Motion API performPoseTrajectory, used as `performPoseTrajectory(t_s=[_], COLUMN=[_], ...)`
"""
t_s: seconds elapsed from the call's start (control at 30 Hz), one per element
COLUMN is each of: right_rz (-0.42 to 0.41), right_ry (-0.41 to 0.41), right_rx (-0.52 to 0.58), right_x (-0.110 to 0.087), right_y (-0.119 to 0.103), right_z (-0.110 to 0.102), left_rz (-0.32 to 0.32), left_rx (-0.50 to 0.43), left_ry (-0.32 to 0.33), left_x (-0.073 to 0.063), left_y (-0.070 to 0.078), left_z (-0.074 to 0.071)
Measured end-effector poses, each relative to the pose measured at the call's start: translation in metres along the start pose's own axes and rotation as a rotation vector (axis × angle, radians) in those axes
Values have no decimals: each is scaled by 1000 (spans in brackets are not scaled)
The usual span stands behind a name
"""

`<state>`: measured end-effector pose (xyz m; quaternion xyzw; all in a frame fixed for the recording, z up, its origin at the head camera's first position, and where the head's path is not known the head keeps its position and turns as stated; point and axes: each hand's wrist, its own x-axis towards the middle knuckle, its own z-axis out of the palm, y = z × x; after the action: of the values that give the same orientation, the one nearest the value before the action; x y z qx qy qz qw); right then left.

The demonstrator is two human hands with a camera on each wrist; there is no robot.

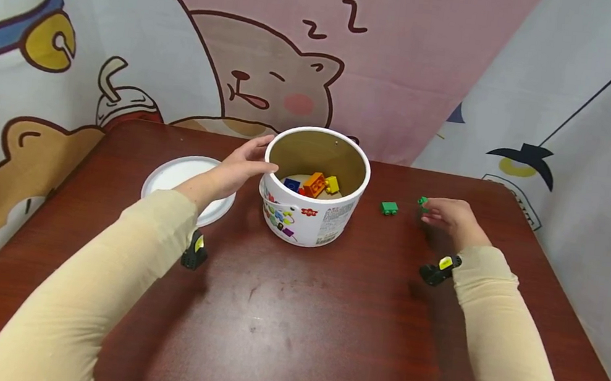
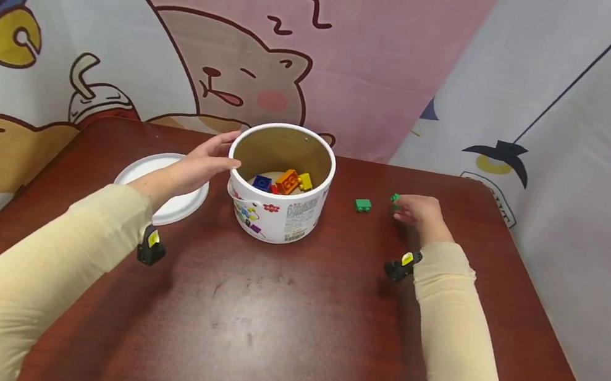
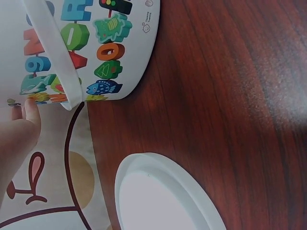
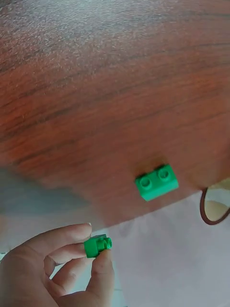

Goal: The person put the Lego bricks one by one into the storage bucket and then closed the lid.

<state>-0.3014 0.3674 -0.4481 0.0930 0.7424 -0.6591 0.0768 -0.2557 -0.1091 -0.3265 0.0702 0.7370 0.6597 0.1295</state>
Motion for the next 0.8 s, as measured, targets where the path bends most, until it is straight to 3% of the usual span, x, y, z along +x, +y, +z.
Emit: performPoseTrajectory(t_s=[0.03,0.07,0.23,0.37,0.6,0.8], right_rz=[12,143,219,234,171,170], right_ry=[-24,-20,-44,-21,-30,-87], right_rx=[7,33,55,66,-75,60], right_x=[-5,-9,-49,-61,-58,-61], right_y=[-8,-41,-92,-107,-109,-124], right_z=[1,7,32,40,34,40], left_rz=[-1,-2,-6,-13,-2,-9], left_rx=[0,2,8,22,15,20], left_ry=[-1,-2,-3,-4,-7,-5], left_x=[0,0,-1,-1,-1,-1], left_y=[0,0,1,1,1,1], left_z=[0,0,0,0,0,0])
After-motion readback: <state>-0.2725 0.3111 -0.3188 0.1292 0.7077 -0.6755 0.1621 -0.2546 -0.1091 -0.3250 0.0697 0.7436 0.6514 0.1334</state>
